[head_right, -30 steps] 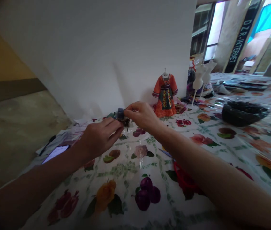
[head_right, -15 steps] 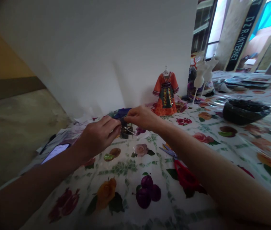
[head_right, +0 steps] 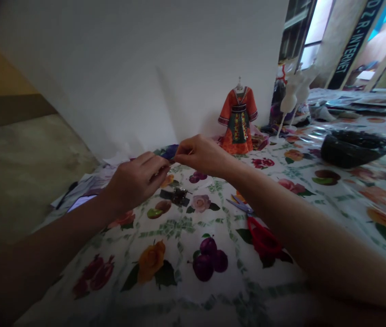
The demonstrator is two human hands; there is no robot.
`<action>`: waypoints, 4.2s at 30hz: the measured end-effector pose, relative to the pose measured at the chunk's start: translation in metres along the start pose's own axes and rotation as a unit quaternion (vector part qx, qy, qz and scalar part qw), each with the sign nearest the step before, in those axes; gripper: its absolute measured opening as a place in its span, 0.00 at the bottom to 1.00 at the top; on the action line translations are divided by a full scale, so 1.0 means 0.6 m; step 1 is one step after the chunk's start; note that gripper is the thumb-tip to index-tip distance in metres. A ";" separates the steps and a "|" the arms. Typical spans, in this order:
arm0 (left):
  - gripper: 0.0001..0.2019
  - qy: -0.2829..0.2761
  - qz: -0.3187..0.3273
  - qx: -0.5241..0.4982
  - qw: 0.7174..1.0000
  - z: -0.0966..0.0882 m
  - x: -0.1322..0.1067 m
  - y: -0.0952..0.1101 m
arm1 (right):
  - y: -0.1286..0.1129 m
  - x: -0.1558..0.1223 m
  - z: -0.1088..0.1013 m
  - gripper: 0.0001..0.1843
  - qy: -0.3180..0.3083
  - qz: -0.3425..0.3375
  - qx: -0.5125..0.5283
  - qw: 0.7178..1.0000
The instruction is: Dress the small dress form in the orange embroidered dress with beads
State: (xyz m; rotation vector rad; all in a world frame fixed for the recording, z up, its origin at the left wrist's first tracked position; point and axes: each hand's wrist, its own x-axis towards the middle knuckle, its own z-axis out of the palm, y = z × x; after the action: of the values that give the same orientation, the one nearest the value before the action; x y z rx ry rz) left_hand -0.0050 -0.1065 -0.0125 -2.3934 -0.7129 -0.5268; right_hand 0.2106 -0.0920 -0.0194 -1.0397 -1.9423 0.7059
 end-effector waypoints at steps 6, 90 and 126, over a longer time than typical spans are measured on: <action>0.11 0.010 0.005 0.002 1.000 0.001 -0.003 -0.007 | -0.005 -0.002 0.002 0.10 0.004 -0.010 0.003 1.000; 0.12 0.048 -0.195 0.054 0.978 -0.026 -0.154 -0.101 | 0.041 -0.066 0.171 0.30 -0.235 -0.066 -0.276 0.930; 0.11 0.116 -0.083 -0.064 0.988 -0.035 -0.149 -0.074 | -0.150 0.099 0.107 0.06 -0.089 -0.247 -0.301 0.917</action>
State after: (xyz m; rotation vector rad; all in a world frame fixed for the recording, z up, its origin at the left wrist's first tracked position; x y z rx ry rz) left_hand -0.1051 -0.1219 -0.0237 -2.3491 -0.7975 -0.9283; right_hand 0.0991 -0.0927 0.0388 -0.7752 -2.5280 -0.1039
